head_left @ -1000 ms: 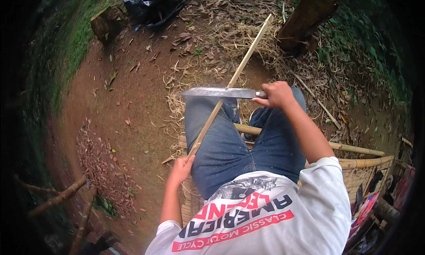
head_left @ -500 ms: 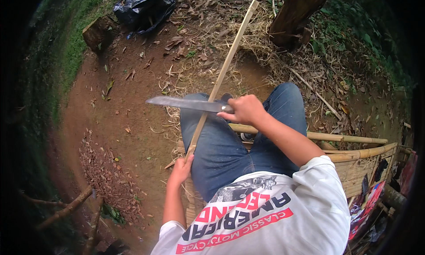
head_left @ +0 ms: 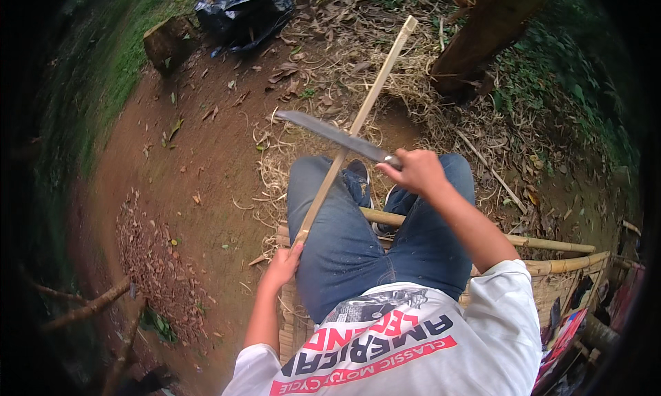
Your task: The person holds a thin bamboo strip and scrapes its surface using a large blade, removing shavings until a section is thinned.
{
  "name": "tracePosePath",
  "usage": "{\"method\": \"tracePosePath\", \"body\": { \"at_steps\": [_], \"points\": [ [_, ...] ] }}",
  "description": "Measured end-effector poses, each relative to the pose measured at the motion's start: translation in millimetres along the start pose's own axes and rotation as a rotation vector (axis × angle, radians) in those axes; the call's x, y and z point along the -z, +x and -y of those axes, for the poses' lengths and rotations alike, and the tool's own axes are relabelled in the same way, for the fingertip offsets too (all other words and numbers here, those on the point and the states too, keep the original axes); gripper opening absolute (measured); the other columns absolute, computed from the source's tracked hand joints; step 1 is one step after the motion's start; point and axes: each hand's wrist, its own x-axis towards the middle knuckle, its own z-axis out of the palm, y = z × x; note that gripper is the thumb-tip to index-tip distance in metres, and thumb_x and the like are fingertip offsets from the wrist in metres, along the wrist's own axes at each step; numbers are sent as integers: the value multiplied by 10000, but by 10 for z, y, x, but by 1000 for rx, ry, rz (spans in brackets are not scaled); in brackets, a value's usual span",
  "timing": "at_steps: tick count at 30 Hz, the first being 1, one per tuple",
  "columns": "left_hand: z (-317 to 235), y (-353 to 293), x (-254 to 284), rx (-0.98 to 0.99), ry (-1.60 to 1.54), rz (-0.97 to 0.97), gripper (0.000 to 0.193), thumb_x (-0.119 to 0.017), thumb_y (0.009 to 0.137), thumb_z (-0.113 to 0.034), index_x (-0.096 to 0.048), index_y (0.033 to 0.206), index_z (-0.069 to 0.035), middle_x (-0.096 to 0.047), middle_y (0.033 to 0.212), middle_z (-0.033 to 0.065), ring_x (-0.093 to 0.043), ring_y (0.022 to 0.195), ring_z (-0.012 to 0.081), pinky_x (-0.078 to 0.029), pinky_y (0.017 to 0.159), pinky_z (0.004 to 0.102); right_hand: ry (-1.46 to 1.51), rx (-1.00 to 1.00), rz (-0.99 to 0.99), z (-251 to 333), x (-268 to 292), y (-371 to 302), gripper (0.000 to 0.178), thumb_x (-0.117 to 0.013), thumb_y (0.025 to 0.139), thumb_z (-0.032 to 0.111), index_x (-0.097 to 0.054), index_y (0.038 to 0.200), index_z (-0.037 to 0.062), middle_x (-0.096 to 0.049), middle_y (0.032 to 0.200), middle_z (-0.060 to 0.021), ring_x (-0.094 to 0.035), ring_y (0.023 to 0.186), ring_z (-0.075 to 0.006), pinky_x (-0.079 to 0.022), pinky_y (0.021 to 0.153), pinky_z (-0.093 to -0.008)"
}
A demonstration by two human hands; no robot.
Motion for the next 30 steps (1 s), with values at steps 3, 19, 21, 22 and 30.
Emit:
{"method": "tracePosePath", "body": {
  "at_steps": [3,19,21,22,30],
  "points": [
    [-46,-22,10,-38,65,-30,620,-516,990,-476,-515,596,2,-442,520,10,-395,513,110,-350,490,329,79,48,167,423,-7,-3,687,-505,848,717,-684,728,64,-653,613,-157,-674,602,-343,-548,577,-449],
    [-258,-74,37,-119,149,-50,632,-530,975,-495,-642,776,94,-597,594,185,-587,584,219,-482,619,393,-122,52,-68,-97,108,180,652,-533,854,696,-668,689,79,-645,587,-141,-671,554,-301,-547,534,-417],
    [-199,-64,83,-73,167,-35,649,-529,971,-513,-646,772,93,-602,594,181,-589,588,210,-483,620,392,-57,80,-17,181,113,139,633,-543,856,682,-672,707,80,-648,593,-141,-672,559,-307,-548,536,-422],
    [-217,-48,94,-49,182,-18,653,-530,965,-531,-654,772,81,-610,599,172,-587,587,210,-484,618,391,-48,113,11,320,111,107,638,-541,854,684,-668,706,76,-647,594,-144,-671,557,-313,-548,537,-425],
    [-8,-234,97,-154,96,-127,614,-547,970,-490,-614,704,59,-507,532,91,-461,556,124,-434,547,366,-96,268,90,471,128,235,643,-555,826,705,-649,678,86,-654,602,-126,-669,553,-305,-534,531,-422]
  ]
}}
